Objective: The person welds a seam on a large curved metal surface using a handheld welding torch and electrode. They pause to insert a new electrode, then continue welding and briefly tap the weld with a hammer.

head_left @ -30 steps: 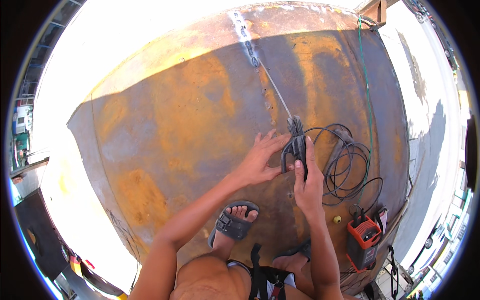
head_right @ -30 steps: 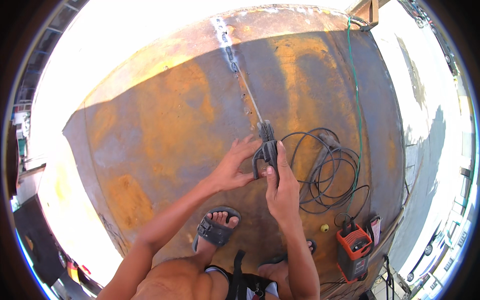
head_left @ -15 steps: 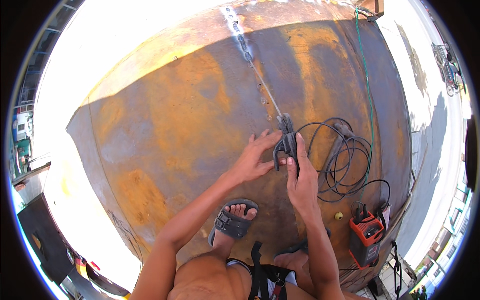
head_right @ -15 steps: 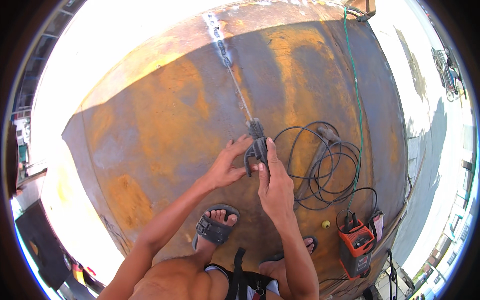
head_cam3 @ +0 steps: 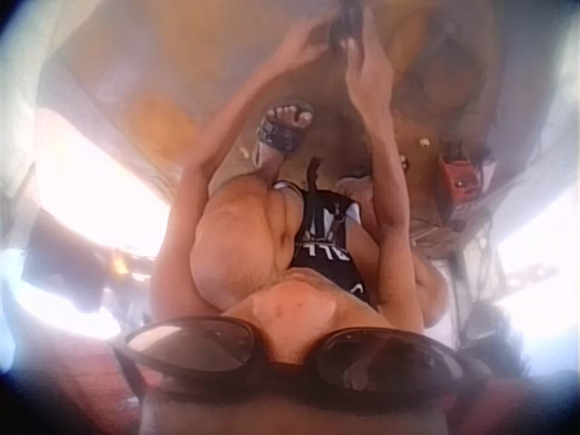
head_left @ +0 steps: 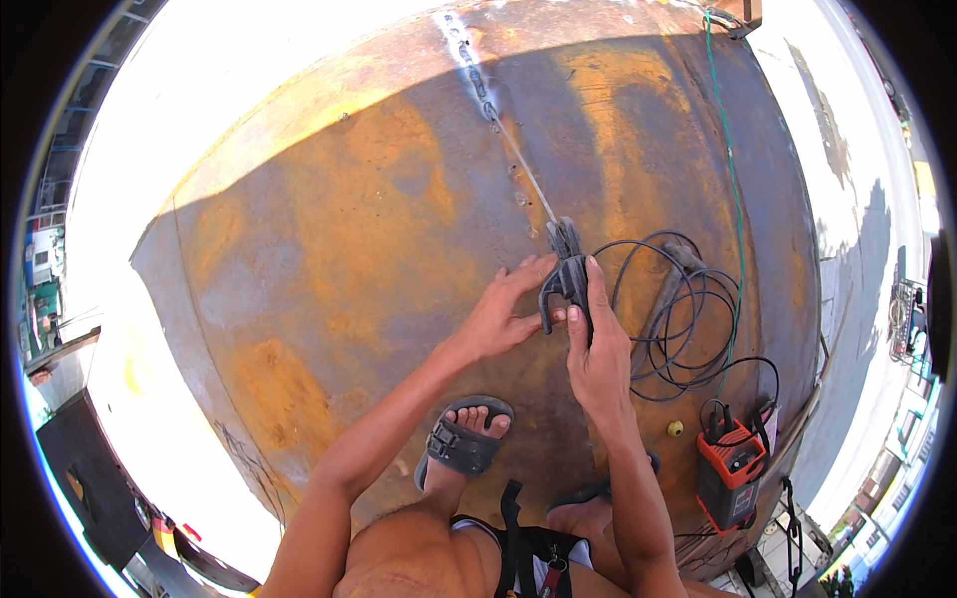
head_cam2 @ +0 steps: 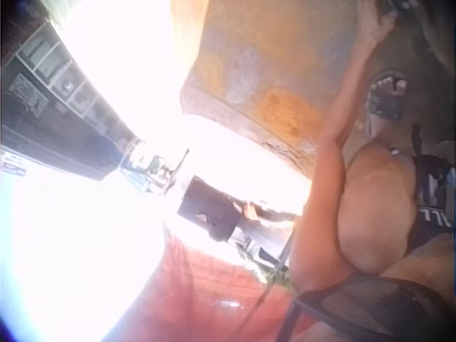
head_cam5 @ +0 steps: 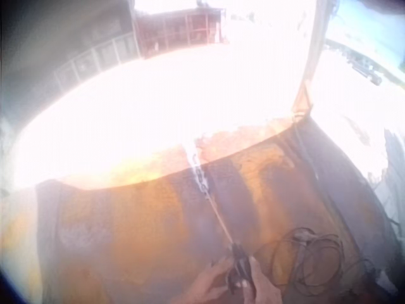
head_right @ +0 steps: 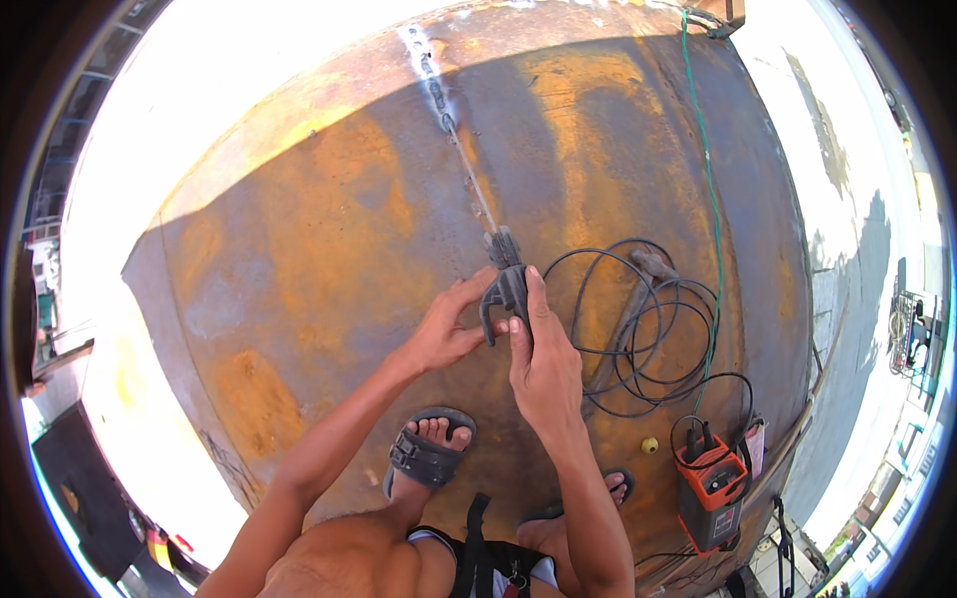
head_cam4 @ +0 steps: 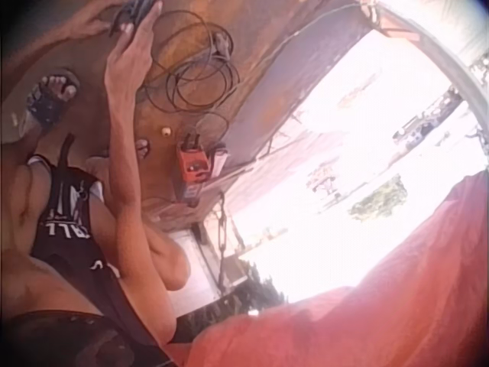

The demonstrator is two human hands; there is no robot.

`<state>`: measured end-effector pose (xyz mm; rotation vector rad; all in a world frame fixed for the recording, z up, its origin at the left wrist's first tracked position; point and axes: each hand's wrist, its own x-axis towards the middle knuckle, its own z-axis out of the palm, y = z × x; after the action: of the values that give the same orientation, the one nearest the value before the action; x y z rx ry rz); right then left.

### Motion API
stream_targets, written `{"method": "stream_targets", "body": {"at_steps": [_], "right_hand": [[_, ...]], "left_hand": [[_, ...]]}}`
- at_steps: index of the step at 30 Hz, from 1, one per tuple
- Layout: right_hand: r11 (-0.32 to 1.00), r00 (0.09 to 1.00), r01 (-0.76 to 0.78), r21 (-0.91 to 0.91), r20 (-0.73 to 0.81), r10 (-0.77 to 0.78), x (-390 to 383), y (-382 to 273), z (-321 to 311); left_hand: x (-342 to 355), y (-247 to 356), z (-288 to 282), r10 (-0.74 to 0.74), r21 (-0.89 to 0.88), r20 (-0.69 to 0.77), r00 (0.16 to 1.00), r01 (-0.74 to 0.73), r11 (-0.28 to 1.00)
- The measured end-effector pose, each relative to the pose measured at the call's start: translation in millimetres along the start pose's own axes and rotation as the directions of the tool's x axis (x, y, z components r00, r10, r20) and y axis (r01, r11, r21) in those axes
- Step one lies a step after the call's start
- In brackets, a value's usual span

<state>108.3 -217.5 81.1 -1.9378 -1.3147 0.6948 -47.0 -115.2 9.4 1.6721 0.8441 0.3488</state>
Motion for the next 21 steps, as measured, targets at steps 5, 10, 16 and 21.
{"method": "stream_targets", "body": {"at_steps": [5,10,16,21], "right_hand": [[1.0,1.0,-0.008,-0.009,0.009,0.008,3.2,-1.5,-1.0],[1.0,1.0,-0.023,-0.009,0.019,0.023,1.3,-1.1,-2.0],[1.0,0.999,-0.025,-0.019,0.025,0.025,-0.3,-2.1,-2.4],[0.999,1.0,-0.013,-0.03,0.027,0.014,-1.5,-1.4,-3.6]], "left_hand": [[4.7,-8.0,-3.5,0.05,-0.079,0.06,0.997,-0.045,0.996],[3.5,-9.9,-2.4,0.039,-0.059,0.072,0.997,-0.035,0.998],[2.3,-9.6,-2.5,0.024,-0.052,0.082,0.996,-0.019,0.998],[1.2,-9.5,-2.5,0.041,-0.033,0.081,0.996,-0.038,0.999]]}}
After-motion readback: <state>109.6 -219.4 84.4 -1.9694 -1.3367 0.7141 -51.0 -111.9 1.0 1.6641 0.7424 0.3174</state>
